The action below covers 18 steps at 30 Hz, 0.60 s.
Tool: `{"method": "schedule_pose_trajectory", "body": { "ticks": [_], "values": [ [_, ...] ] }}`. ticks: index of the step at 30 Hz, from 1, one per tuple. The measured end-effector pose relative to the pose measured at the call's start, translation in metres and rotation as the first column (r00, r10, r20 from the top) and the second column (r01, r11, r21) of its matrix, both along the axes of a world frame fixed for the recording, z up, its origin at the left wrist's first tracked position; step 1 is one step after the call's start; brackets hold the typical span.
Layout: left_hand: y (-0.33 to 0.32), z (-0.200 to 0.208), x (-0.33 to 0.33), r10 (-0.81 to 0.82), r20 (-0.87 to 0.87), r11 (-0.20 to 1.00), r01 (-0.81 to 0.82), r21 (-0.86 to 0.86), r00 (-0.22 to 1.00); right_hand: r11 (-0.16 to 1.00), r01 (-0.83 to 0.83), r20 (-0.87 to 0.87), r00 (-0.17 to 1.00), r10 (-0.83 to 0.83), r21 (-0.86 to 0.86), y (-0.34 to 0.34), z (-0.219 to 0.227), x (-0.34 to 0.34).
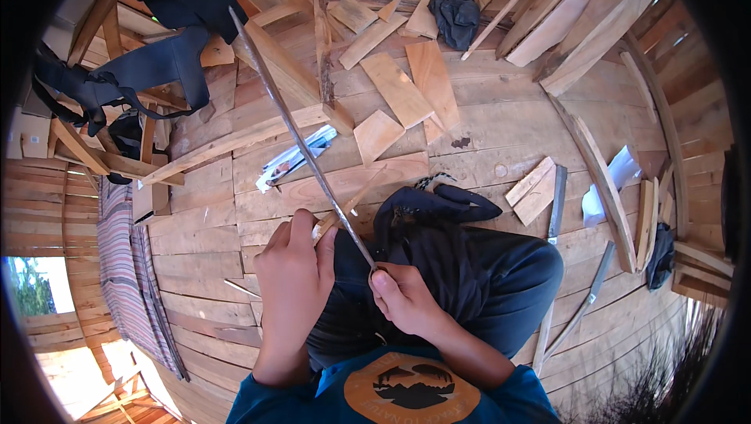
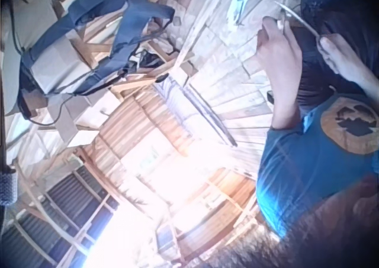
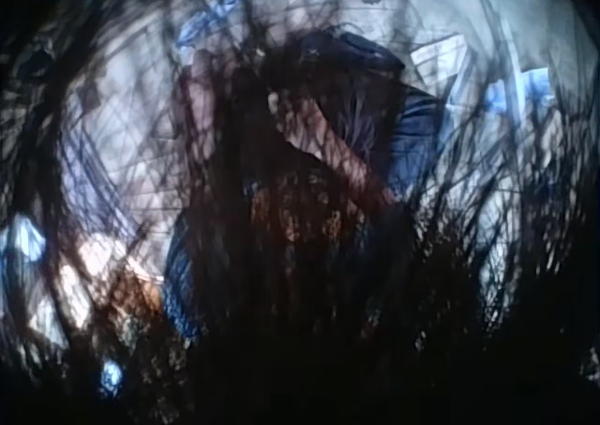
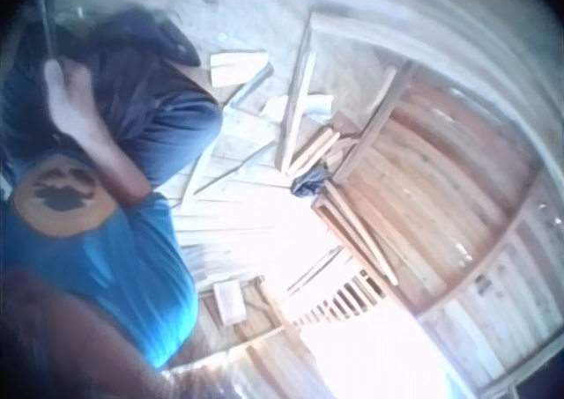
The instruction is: The person saws a piece of wood by hand using a long blade, then holds the wood to inspect the cut.
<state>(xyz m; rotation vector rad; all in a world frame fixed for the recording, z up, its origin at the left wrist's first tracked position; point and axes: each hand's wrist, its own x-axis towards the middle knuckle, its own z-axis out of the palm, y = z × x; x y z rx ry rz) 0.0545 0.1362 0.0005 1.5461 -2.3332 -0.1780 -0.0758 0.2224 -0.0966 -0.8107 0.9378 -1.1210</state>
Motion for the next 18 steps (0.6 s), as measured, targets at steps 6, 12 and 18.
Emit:
{"method": "schedule_pose_trajectory", "body": {
  "ticks": [6, 12, 18],
  "values": [
    [-0.003, 0.0, 0.005, 0.015, 0.001, 1.0, -0.015, 0.002, 1.0, 1.0, -0.014, -0.163, 0.987, 0.014, -0.002, -0.007, -0.009, -0.007],
    [-0.002, -0.003, 0.006, 0.051, -0.02, 0.999, -0.051, 0.017, 0.998, 1.0, 0.018, -0.12, 0.993, -0.019, -0.006, -0.007, 0.007, -0.001],
    [-0.004, -0.001, 0.007, 0.016, -0.029, 1.0, -0.016, 0.002, 0.999, 0.934, -0.008, -0.058, 0.998, 0.031, 0.357, 0.0, -0.033, -0.017]
  ]
}}
